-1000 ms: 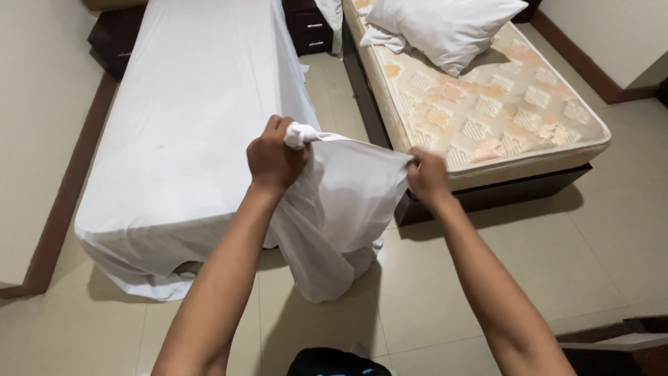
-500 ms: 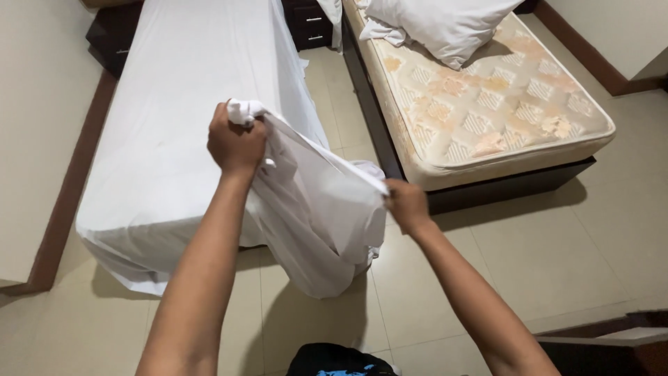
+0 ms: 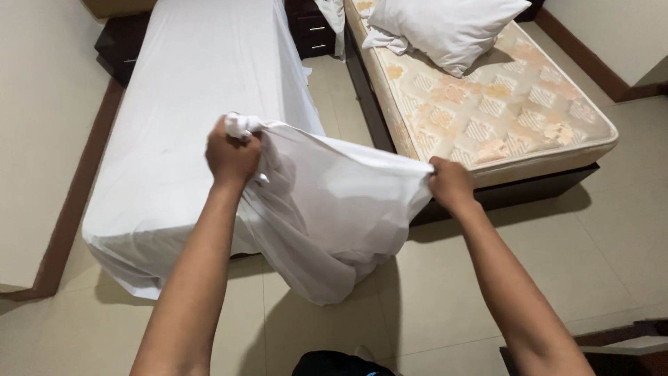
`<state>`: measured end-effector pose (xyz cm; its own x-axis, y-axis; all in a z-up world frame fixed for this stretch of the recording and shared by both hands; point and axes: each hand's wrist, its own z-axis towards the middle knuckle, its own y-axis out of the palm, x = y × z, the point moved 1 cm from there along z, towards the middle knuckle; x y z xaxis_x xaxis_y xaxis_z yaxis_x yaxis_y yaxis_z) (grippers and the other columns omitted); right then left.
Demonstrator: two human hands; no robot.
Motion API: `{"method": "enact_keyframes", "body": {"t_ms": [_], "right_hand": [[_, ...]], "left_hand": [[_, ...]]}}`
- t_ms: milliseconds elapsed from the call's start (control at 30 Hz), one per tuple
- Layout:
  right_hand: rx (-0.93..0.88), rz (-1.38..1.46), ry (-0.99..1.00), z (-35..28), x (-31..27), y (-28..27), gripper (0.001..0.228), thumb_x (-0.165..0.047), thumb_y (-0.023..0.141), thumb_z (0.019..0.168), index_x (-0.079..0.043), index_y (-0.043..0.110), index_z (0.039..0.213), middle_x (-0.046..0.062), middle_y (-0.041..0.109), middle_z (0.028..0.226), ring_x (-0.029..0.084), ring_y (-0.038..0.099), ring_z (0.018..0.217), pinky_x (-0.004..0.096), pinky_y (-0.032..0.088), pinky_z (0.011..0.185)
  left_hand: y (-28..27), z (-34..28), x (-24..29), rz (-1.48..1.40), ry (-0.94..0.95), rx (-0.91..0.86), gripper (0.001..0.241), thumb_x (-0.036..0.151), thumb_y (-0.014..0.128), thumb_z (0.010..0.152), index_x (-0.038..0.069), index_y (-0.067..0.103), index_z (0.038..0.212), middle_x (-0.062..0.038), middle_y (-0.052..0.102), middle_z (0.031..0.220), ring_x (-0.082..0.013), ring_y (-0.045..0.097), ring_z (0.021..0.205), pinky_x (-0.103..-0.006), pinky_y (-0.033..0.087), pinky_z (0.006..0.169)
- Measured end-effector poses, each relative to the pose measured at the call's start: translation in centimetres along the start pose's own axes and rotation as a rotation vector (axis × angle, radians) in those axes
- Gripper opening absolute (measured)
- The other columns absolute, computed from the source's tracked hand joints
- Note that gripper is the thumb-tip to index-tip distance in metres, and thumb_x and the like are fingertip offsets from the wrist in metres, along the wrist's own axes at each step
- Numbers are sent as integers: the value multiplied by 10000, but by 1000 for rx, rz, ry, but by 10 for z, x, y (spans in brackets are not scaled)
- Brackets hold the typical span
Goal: The person spreads a white fitted sheet over a mattress, smoothing the surface and tucking the edges under. They then pick up a white pillowcase from a nearby bed, unfold it, and place it on the mattress.
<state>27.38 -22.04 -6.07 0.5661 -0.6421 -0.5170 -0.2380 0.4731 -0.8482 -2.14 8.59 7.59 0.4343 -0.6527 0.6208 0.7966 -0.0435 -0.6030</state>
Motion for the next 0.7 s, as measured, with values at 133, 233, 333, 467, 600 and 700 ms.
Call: {"method": "enact_keyframes", "body": {"t_ms": [133,233,333,467,600,700], "right_hand": [[-260,126,-251,-22,-40,18,699,-155,773,718,-158,562,1385,133,581,1366,316,622,1182,442,541,979],[-300,468,-532,-56,-83,42,991,-291,859,683,-115,375,1531,153,462,1478,333,461,1395,442,388,1160],[-295,508,-569,-63,-75,113,1045,-319,943,639,-70,366,1473,180,453,1459,349,463,1332,443,375,1122],[-362,563,-393,-83,-62,143,493,-189,812,806,-71,645,1255,135,701,1226,280,663,1123,394,512,971],[-145,721,-409,-77,-25,140,335,58,548,818,-7,747,1080,137,793,987,248,769,918,330,565,825],[-127,624,-260,-77,-17,140,349,61,572,857,-30,744,1146,146,795,1050,224,780,969,326,574,858]], "left_hand": [[34,-29,31,-30,-5,-290,248,206,774,785,120,676,996,-73,754,889,-242,743,829,-386,591,797],[76,-68,51,-99,192,-465,467,204,855,731,127,664,1151,-118,741,1019,-326,710,955,-426,556,836],[100,-99,71,-100,423,-731,539,87,790,728,105,641,1246,-153,708,1159,-370,679,1067,-434,540,908],[81,-98,60,-110,361,-878,576,113,846,721,73,618,1249,-165,676,1192,-375,646,1104,-438,519,921],[69,-91,25,-208,9,-959,501,189,873,778,85,623,1199,-89,721,1124,-261,687,1072,-391,530,940],[93,-100,-29,-407,-148,-788,399,148,791,840,101,617,1196,-39,705,1077,-191,665,1034,-349,530,924]]}}
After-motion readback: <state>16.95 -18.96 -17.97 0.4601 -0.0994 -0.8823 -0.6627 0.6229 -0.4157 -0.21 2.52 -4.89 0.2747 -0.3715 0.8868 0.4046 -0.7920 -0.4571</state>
